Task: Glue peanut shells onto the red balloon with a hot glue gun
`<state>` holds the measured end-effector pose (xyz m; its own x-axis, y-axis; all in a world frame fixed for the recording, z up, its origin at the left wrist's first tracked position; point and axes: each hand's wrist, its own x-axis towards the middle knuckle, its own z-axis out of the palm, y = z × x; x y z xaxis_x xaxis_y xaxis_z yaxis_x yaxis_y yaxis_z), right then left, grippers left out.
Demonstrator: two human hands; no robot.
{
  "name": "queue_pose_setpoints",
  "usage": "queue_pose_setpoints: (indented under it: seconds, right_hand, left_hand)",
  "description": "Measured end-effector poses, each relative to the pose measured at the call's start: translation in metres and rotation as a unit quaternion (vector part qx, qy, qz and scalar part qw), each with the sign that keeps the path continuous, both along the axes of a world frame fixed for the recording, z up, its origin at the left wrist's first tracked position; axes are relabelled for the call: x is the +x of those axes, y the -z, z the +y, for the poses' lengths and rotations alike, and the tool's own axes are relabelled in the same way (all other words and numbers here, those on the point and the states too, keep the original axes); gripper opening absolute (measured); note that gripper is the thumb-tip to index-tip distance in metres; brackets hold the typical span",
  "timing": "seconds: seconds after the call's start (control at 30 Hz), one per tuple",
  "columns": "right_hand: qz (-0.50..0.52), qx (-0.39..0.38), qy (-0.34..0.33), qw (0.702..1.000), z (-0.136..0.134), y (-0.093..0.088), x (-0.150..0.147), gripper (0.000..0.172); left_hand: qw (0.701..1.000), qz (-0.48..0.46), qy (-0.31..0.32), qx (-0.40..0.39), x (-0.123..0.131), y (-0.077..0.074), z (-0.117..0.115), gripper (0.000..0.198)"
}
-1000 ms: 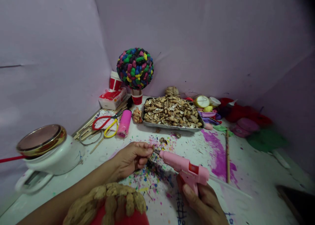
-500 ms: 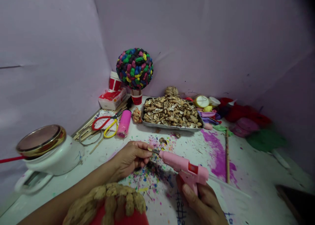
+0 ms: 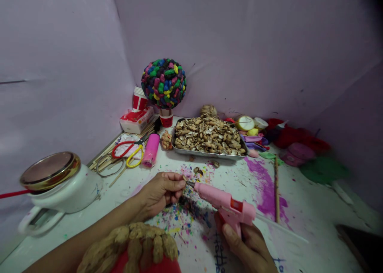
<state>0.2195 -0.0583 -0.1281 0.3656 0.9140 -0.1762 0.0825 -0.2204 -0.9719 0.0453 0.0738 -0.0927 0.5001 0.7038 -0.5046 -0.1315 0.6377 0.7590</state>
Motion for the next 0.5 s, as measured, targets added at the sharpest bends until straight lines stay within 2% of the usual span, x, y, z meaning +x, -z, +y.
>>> queue_pose_setpoints:
  seconds: [0.5]
  right_hand:
    - [-0.023,0.011,0.008,1.0,-0.0011,0.0028,0.0002,0.038]
  left_hand:
    - [0.999,0.026,-0.021,0.031,0.0009,-0.0015,0.0001,0.017]
